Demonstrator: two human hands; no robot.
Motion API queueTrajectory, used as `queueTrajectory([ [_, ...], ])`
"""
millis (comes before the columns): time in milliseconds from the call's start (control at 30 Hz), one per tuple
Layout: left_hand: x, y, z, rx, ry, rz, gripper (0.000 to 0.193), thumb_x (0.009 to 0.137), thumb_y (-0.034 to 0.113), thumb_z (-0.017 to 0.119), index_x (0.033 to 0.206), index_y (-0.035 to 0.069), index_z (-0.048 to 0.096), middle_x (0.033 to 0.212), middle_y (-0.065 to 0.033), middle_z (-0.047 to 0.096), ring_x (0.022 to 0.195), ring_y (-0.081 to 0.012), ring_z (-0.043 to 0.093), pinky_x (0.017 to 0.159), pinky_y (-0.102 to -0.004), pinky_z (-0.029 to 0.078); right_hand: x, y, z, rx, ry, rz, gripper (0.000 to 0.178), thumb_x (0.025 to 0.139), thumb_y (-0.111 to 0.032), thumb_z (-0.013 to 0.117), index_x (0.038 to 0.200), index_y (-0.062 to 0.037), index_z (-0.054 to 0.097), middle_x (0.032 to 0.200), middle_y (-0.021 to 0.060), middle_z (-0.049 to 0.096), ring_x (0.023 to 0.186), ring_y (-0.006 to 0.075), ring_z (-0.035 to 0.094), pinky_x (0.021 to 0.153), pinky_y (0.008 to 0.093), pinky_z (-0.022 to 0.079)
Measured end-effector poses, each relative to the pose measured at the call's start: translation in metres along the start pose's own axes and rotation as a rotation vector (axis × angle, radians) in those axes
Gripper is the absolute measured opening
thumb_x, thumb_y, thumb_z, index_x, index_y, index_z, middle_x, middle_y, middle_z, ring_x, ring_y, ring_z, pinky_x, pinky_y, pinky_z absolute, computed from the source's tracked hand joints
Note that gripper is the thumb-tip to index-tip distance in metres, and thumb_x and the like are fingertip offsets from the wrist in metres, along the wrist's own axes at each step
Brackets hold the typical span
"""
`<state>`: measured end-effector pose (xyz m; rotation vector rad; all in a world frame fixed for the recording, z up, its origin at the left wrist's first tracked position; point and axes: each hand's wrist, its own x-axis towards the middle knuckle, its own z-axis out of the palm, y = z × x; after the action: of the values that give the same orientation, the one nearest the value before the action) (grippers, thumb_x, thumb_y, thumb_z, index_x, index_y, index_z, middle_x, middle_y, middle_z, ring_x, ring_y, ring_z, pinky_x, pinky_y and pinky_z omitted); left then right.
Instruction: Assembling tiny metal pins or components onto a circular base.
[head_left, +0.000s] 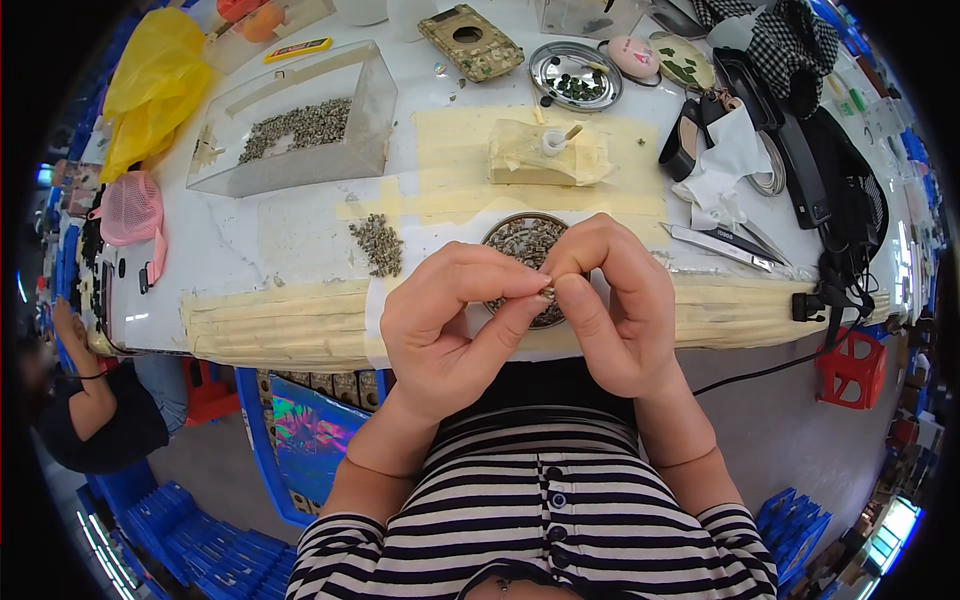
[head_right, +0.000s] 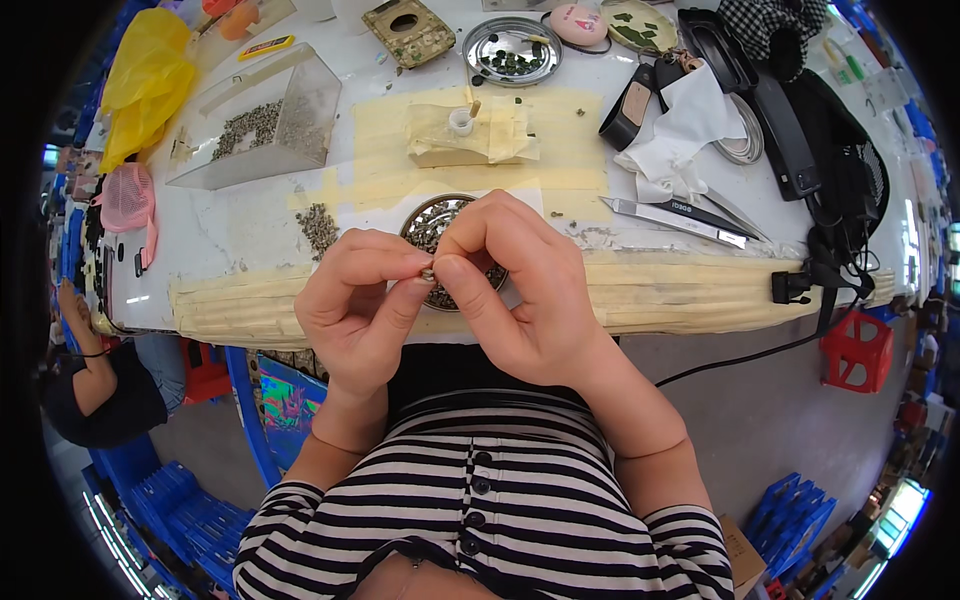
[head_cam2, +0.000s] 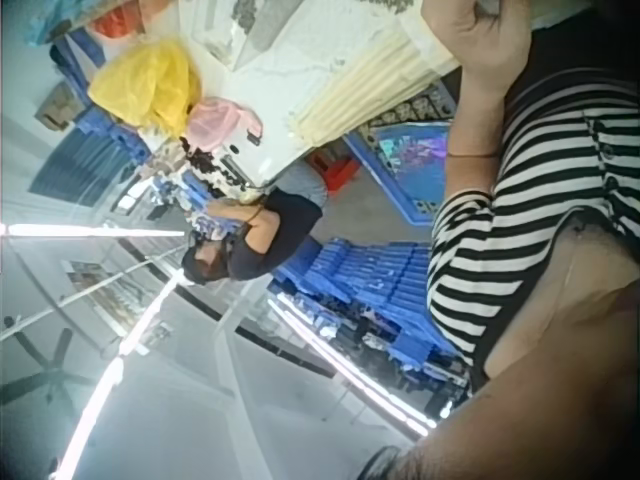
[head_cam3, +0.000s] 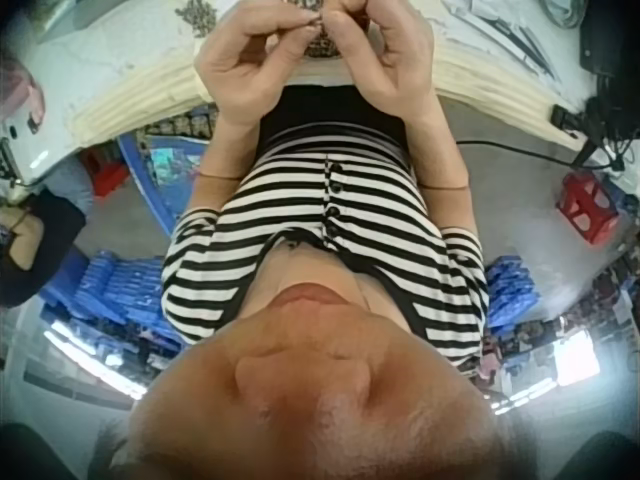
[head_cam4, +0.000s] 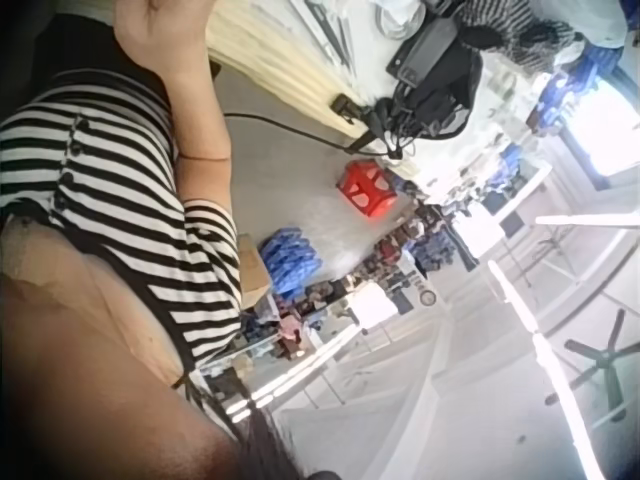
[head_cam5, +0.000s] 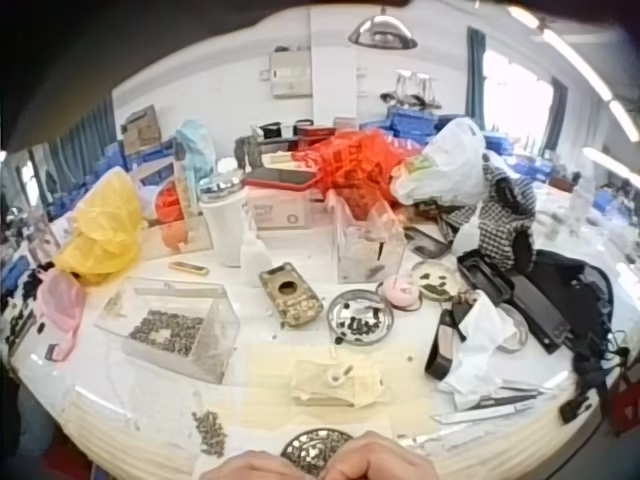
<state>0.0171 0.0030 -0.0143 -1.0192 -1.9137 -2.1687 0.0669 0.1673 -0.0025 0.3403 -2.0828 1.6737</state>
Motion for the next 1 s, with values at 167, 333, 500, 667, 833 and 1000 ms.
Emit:
queueTrajectory([
  [167,0.0009,0.0015,-0.0006,0.179,0.049,0.102,0.021,0.077,-0.007,0.078,0.096,0.0,0.073,0.089,-0.011,0.071,0.077,-0.0196,0.067,0.067,-0.0278,0.052,0.0002,-0.0028,-0.0008,-0.06,0.058,-0.008,0.006,0.092,-0.001,0.065,0.095,0.0019,0.068,0.085,0.0103,0.064,0.07,0.0181,0.06,0.062,0.0267,0.048],
  [333,0.0045,0.0051,-0.0023,0.351,0.069,0.194,0.023,0.075,-0.007,0.079,0.095,0.0,0.073,0.086,-0.0103,0.07,0.073,-0.0209,0.067,0.063,-0.0288,0.053,0.0025,-0.0041,-0.0014,-0.084,0.007,-0.016,0.011,0.091,-0.001,0.066,0.099,0.0016,0.072,0.086,0.0107,0.066,0.071,0.0182,0.062,0.062,0.027,0.049],
  [500,0.0045,0.0059,-0.0019,0.415,0.079,0.198,0.023,0.074,-0.007,0.08,0.095,0.0,0.074,0.085,-0.01,0.069,0.073,-0.0211,0.066,0.063,-0.0287,0.052,0.0015,-0.0049,0.0001,-0.148,0.067,-0.038,0.01,0.088,-0.001,0.07,0.097,0.001,0.072,0.086,0.0109,0.067,0.069,0.0175,0.062,0.061,0.0268,0.05],
  [667,0.0044,0.0066,-0.0008,0.45,0.073,0.157,0.024,0.073,-0.006,0.081,0.095,0.001,0.074,0.085,-0.0099,0.069,0.072,-0.0207,0.066,0.062,-0.0285,0.052,0.0016,-0.0046,-0.0016,-0.19,0.082,-0.066,0.012,0.085,0.0,0.072,0.097,0.0,0.073,0.086,0.0106,0.067,0.068,0.0167,0.062,0.06,0.0265,0.05],
  [833,0.0059,0.0074,-0.0006,0.443,0.082,0.15,0.024,0.073,-0.007,0.08,0.095,0.001,0.074,0.085,-0.0101,0.069,0.071,-0.0207,0.066,0.062,-0.0283,0.052,0.0023,-0.0046,-0.0002,-0.204,0.086,-0.074,0.015,0.083,0.002,0.073,0.098,-0.0003,0.073,0.086,0.0102,0.067,0.067,0.0167,0.062,0.06,0.0267,0.05],
  [1000,0.0059,0.0071,-0.0013,0.412,0.086,0.13,0.025,0.073,-0.007,0.08,0.096,0.001,0.074,0.086,-0.0101,0.069,0.072,-0.0206,0.066,0.062,-0.028,0.052,0.0028,-0.0064,0.0012,-0.223,0.086,-0.06,0.016,0.084,0.002,0.072,0.099,0.0,0.073,0.086,0.0102,0.067,0.068,0.0173,0.062,0.061,0.027,0.051],
])
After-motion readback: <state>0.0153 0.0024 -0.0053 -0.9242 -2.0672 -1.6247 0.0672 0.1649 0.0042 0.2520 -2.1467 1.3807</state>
